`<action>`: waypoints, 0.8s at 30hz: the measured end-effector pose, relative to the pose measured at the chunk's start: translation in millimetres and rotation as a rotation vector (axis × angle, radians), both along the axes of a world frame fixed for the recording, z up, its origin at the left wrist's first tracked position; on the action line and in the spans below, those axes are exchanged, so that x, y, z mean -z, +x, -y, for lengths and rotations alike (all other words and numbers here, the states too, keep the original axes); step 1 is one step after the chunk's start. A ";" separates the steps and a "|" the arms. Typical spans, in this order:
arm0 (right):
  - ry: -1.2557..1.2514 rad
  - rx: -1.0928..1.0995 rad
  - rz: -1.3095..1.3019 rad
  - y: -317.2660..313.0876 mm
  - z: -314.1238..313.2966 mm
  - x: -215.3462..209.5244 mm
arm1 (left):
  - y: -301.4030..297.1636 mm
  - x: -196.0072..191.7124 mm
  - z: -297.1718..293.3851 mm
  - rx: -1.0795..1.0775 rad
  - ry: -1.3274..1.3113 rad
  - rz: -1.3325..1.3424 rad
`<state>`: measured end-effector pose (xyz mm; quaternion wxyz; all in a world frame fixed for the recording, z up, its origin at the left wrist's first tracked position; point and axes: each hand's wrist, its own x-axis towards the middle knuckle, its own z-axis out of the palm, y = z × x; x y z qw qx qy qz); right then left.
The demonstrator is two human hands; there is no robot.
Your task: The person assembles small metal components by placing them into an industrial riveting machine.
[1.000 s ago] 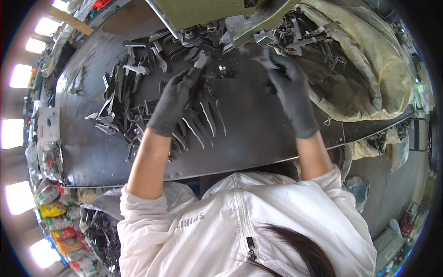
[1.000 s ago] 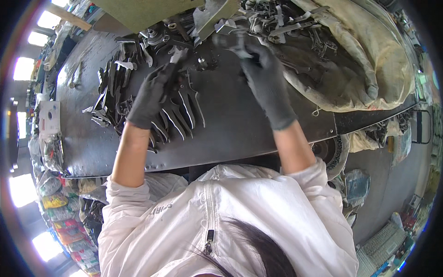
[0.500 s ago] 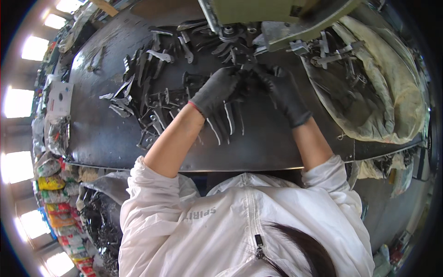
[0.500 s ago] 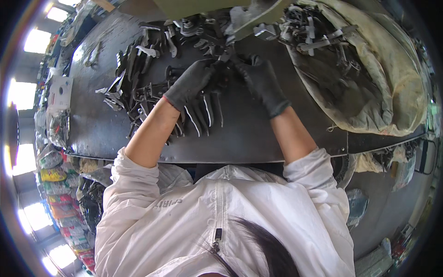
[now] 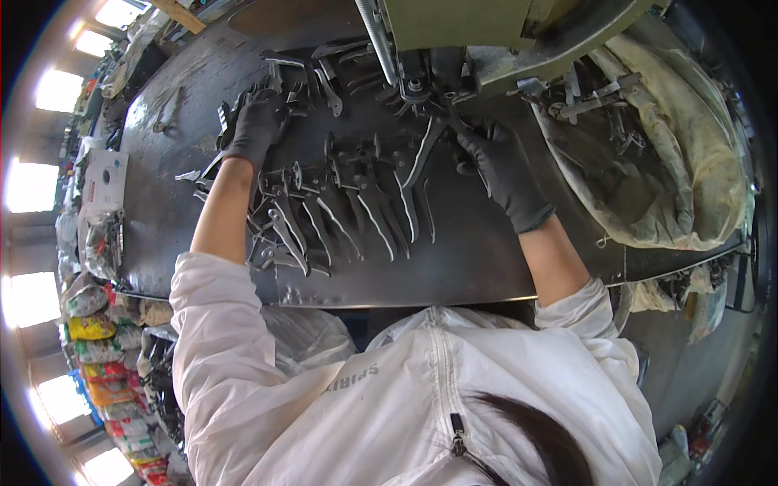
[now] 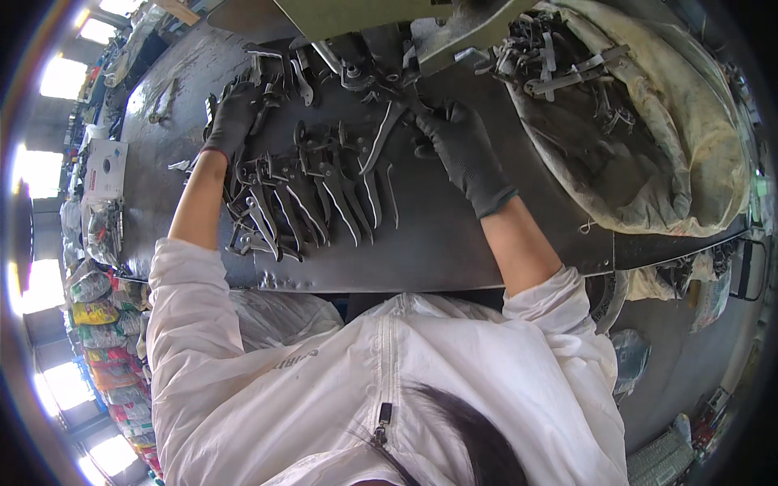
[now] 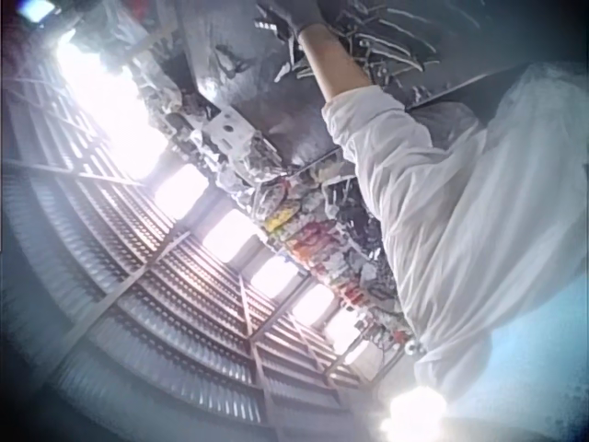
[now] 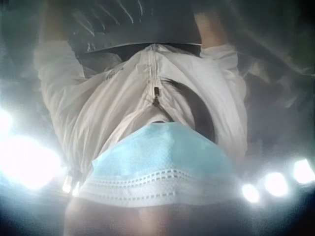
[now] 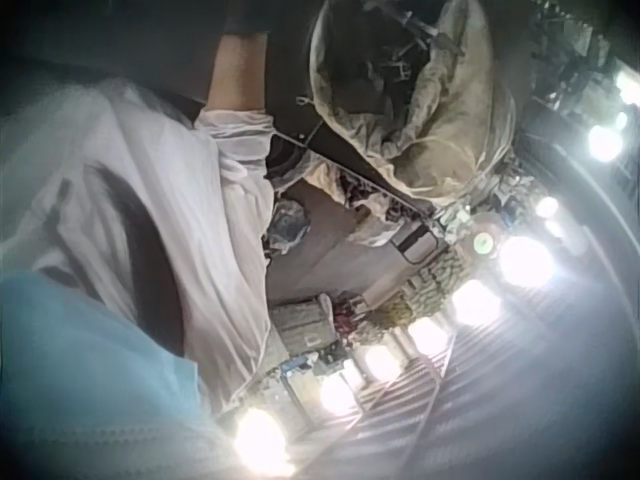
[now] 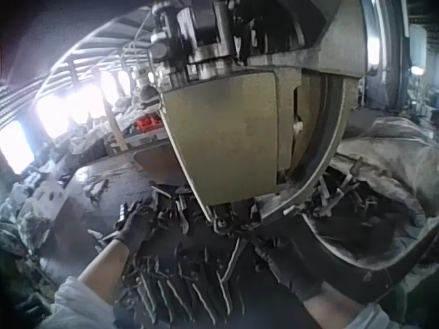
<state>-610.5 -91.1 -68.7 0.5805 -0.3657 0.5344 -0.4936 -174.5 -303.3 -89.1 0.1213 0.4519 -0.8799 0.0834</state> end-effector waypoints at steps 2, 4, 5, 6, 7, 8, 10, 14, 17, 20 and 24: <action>-0.037 0.047 -0.028 7.6 -5.7 -28.9 | -20.4 -12.2 -14.9 -0.008 -0.034 -0.121; -0.007 0.003 -0.053 1.9 -12.0 -36.5 | -48.4 -34.2 -44.7 -0.019 -0.061 -0.234; 0.019 -0.046 -0.071 0.5 -15.0 -37.7 | -60.8 -48.5 -64.6 -0.052 0.034 -0.371; 0.022 -0.038 -0.072 -3.7 -15.5 -29.2 | -76.0 -61.0 -78.1 -0.073 0.134 -0.510; 0.033 -0.034 -0.078 -6.2 -15.7 -12.8 | -84.9 -71.2 -90.6 -0.063 0.135 -0.509; 0.045 -0.029 -0.085 -8.7 -15.3 -1.8 | -91.8 -78.8 -102.0 -0.047 0.308 -0.477; 0.051 -0.030 -0.046 -13.0 -15.1 4.9 | -114.6 -100.1 -131.2 -0.106 0.602 -0.420; 0.050 -0.017 -0.008 -8.6 -20.5 -2.5 | -138.7 -113.0 -163.0 0.033 0.908 -0.568; 0.015 -0.015 0.067 -10.4 -19.7 7.5 | -183.0 -112.7 -176.1 0.415 0.641 -0.519; -0.088 -0.054 -0.016 -4.6 -21.3 2.5 | -222.8 -98.3 -184.1 0.385 0.890 -0.575; -0.260 0.029 0.084 -20.4 -11.7 40.5 | -288.2 -102.1 -203.3 0.300 1.170 -0.845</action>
